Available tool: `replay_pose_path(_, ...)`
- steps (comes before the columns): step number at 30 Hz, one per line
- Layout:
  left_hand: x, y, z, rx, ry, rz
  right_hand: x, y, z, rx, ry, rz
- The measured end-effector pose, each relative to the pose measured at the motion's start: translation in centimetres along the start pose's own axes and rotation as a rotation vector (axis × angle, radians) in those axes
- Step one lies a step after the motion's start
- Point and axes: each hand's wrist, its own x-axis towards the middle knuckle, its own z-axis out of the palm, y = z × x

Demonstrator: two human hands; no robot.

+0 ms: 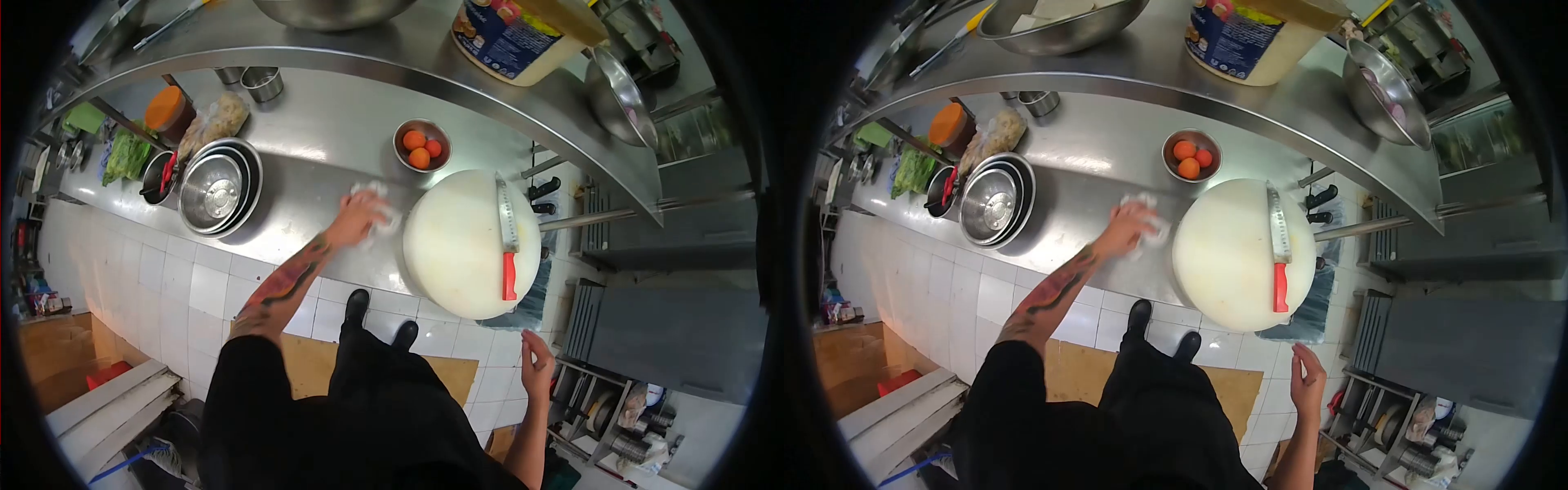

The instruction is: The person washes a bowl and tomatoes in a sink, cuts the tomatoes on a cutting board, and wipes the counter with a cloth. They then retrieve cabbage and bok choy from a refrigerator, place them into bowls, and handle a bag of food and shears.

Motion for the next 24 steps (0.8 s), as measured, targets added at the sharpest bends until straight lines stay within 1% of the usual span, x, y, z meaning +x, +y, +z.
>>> replay_pose_path(2,-5.8,2.1,-2.6,-0.098,-0.052,0.044,2.0,-2.5,-0.5,0.040,-0.007,-0.027)
replay_pose_path(3,-8.8,1.8,-4.2,-0.114,-0.080,0.054,2.8,-3.5,-0.5,0.074,-0.045,-0.119)
replay_pose_path(4,-11.4,0.9,-6.0,-0.132,0.020,0.075,3.3,-4.1,-0.5,0.108,-0.085,-0.206)
replay_pose_path(5,-13.9,-0.4,-8.3,-0.102,0.060,-0.028,3.6,-3.8,-0.1,0.140,-0.132,-0.176)
replay_pose_path(6,-16.2,-1.6,-8.9,-0.128,0.156,-0.409,4.0,-3.7,0.3,0.145,-0.130,-0.180)
replay_pose_path(7,-16.4,-1.1,-12.6,0.205,0.025,-0.275,4.3,-3.8,0.7,0.144,-0.157,-0.232)
replay_pose_path(8,-15.7,0.2,-14.5,0.273,-0.006,-0.351,4.6,-3.9,1.1,0.140,-0.184,-0.282)
replay_pose_path(11,-9.8,4.2,-16.2,0.283,-0.071,-0.324,4.0,-4.2,2.5,0.143,-0.215,-0.286)
replay_pose_path(12,-7.2,6.1,-16.5,0.617,-0.211,-0.282,3.9,-4.6,3.0,0.128,-0.230,-0.302)
replay_pose_path(13,-4.7,7.0,-16.1,0.950,-0.348,-0.227,3.3,-6.3,2.8,0.155,-0.231,-0.296)
replay_pose_path(15,1.6,2.4,-11.8,0.805,-0.317,-0.270,1.8,-8.1,3.0,0.182,-0.227,-0.279)
replay_pose_path(17,9.4,3.7,-10.3,0.043,0.027,-0.474,0.2,-9.0,3.4,0.226,-0.253,-0.246)
replay_pose_path(19,15.0,2.2,-5.4,-0.282,0.174,-0.797,-1.2,-10.1,3.8,0.217,-0.242,-0.233)
replay_pose_path(21,17.2,-1.8,-0.2,-0.844,0.015,-0.952,-2.7,-9.9,4.3,0.174,-0.248,-0.226)
replay_pose_path(22,17.0,-2.4,1.7,-0.846,0.013,-0.940,-3.2,-10.1,4.2,0.171,-0.237,-0.225)
replay_pose_path(24,16.0,-1.5,3.0,-1.052,0.407,-1.003,-4.4,-10.4,3.8,0.184,-0.240,-0.254)
